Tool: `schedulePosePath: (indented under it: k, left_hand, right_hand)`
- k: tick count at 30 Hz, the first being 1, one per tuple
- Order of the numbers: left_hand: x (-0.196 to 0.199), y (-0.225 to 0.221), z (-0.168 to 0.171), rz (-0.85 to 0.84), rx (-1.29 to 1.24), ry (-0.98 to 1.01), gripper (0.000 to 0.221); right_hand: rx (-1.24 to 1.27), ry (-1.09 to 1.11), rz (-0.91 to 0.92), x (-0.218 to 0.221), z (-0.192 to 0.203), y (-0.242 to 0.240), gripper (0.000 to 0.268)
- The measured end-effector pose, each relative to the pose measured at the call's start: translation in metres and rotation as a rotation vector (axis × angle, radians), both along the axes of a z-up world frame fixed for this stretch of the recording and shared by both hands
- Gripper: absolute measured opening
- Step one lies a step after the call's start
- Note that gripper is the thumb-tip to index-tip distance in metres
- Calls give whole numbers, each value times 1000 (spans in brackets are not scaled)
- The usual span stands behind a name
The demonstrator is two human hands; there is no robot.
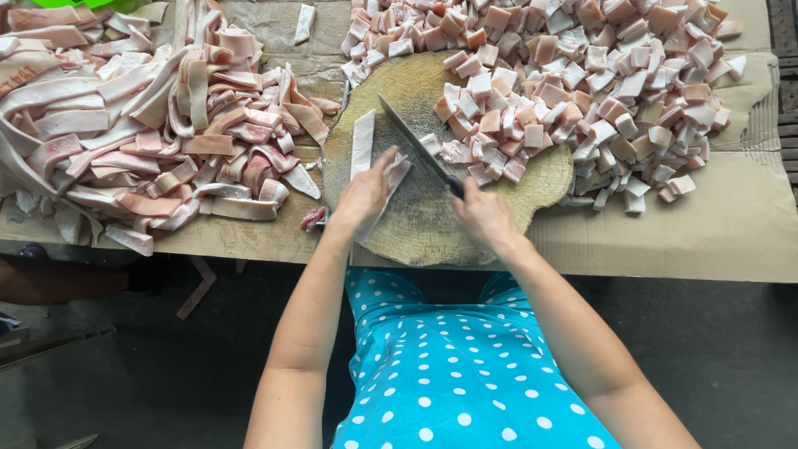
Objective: The person uses a knife to chop strips of pork skin and fat into small cubes on a wooden cutting board, moving the chopped pieces into a large pile on a cardboard surface.
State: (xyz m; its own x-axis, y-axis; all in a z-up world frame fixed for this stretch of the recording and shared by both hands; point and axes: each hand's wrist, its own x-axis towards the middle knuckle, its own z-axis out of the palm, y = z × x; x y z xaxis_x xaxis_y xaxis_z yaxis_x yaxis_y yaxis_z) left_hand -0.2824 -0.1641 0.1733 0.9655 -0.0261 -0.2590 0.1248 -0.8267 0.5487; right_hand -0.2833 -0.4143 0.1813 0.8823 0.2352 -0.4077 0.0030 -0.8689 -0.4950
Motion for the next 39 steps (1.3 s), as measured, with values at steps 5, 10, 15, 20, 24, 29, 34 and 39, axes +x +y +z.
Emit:
schedulePosePath:
  k: [5, 10, 15, 20, 24, 29, 34, 39]
  left_hand:
    - [30, -11, 16, 5, -305, 23, 38]
    - [52, -31, -10, 61, -135, -154, 34]
    - [56, -34, -49, 22, -87, -296, 19]
    - [56, -42, -44, 22, 44, -221, 21]
    - [60, -44, -40, 8, 61, -340, 20]
    - [66, -37, -46, -37, -9, -415, 22]
    - [68, -35, -44, -41, 10, -348, 17]
    - [67, -33, -43, -41, -33, -374, 22]
  right_hand:
    - [-10, -108, -109, -13, 4, -56, 44]
    - [136, -87, -142, -37, 8, -62, 47]
    - [96, -66, -158, -60, 26, -50, 42]
    - [-23, -128, -41, -78, 24, -40, 39]
    - [17, -111, -10, -79, 12, -45, 38]
    - [88, -143, 17, -51, -9, -33, 38]
    - [65, -146, 29, -14, -23, 0, 39]
    - [110, -121, 8, 16, -22, 19, 36]
